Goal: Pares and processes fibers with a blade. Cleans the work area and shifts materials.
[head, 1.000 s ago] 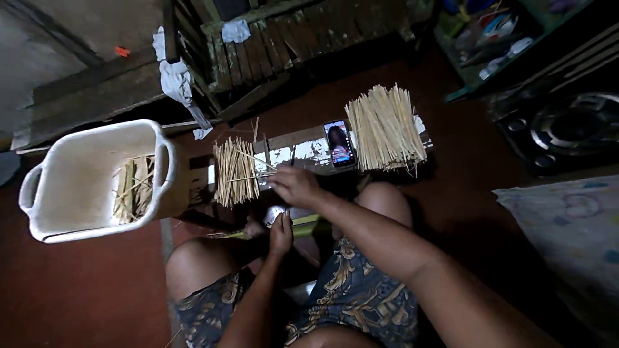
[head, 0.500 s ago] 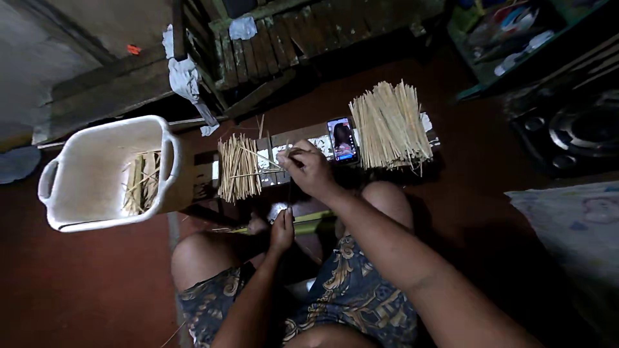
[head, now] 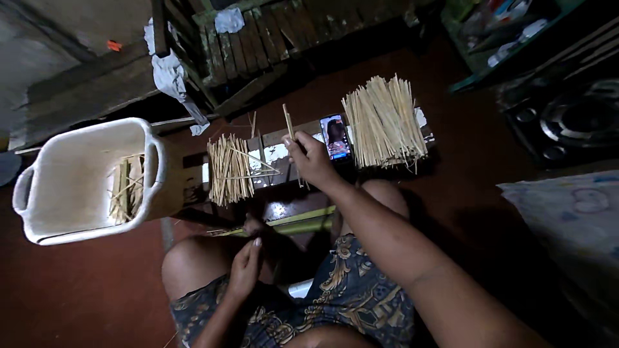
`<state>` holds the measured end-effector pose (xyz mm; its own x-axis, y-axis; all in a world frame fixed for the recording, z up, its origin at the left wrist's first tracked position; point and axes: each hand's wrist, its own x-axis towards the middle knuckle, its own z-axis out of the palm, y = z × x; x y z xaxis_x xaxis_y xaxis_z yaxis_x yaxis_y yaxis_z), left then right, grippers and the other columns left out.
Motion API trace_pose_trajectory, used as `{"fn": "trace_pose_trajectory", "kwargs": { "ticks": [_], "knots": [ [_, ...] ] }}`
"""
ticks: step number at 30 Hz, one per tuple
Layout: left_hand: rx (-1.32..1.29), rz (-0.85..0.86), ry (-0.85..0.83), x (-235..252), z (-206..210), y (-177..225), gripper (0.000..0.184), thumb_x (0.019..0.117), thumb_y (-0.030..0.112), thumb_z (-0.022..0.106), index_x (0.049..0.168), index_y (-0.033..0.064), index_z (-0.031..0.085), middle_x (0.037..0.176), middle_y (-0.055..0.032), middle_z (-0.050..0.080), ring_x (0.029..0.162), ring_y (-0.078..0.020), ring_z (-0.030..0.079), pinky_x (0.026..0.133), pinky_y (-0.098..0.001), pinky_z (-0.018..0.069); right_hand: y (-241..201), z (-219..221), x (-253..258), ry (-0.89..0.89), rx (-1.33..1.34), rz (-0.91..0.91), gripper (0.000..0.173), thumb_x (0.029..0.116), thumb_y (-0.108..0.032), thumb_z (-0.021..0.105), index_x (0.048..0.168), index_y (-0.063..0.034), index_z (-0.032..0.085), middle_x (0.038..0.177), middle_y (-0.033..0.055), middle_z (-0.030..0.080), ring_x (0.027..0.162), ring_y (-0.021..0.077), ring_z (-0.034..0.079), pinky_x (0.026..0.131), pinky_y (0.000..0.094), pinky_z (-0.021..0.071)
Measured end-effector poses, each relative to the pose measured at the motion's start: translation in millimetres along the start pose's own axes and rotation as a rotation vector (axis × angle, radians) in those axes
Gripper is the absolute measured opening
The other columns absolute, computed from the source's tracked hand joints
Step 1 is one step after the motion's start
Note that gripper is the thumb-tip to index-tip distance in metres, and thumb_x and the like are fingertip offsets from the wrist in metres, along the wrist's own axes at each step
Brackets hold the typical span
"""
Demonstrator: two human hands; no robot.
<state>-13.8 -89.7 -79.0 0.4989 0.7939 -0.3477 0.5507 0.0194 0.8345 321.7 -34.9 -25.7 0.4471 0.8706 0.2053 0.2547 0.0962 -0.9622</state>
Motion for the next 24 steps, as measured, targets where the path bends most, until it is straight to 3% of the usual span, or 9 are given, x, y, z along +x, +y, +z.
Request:
{"fn": "trace_pose_trajectory", "kwargs": {
  "ticks": [6,12,21,24],
  "knots": [
    [0.311,-0.042,-0.197,-25,11,0,0.051,0.1036,0.062,0.041,0.098,0.0213,0.07,0.075,0.0034,0.062,0.065,-0.0132,0.061,0.062,-0.0412,0.0563,8,20,7,-0.051,-0.084,0.038,0.03,0.1074,-0.033,0.054,0.113,-0.0095,0.071,0.086,0.0043,0.068,0.07,0.0159,0.066,0.066,0.0393,0.0599],
    [0.591,-0.176,-0.38,-17,18,4,0.065,0.0978,0.075,0.035,0.106,0.0202,0.069,0.086,-0.0046,0.068,0.081,-0.0234,0.068,0.075,-0.0534,0.0578,12,31,10,-0.072,-0.146,0.036,0.029,0.1075,-0.033,0.053,0.108,-0.0092,0.07,0.078,0.0038,0.063,0.064,0.0158,0.059,0.06,0.0376,0.0536],
    [0.737,-0.302,-0.546,9,34,-4,0.058,0.099,0.064,0.045,0.123,0.0172,0.068,0.108,-0.0105,0.072,0.104,-0.0299,0.07,0.092,-0.0569,0.0553,18,38,7,-0.134,-0.24,0.074,0.03,0.1069,-0.036,0.053,0.109,-0.0117,0.071,0.086,0.0038,0.067,0.072,0.0173,0.063,0.067,0.0427,0.0562],
    [0.75,-0.322,-0.586,10,35,2,0.057,0.1,0.064,0.045,0.124,0.0175,0.067,0.109,-0.0114,0.072,0.106,-0.031,0.07,0.092,-0.0581,0.0547,19,38,7,-0.153,-0.246,0.07,0.029,0.1067,-0.034,0.053,0.115,-0.0132,0.072,0.091,0.0029,0.07,0.077,0.0159,0.066,0.072,0.0429,0.0584]
  ]
}}
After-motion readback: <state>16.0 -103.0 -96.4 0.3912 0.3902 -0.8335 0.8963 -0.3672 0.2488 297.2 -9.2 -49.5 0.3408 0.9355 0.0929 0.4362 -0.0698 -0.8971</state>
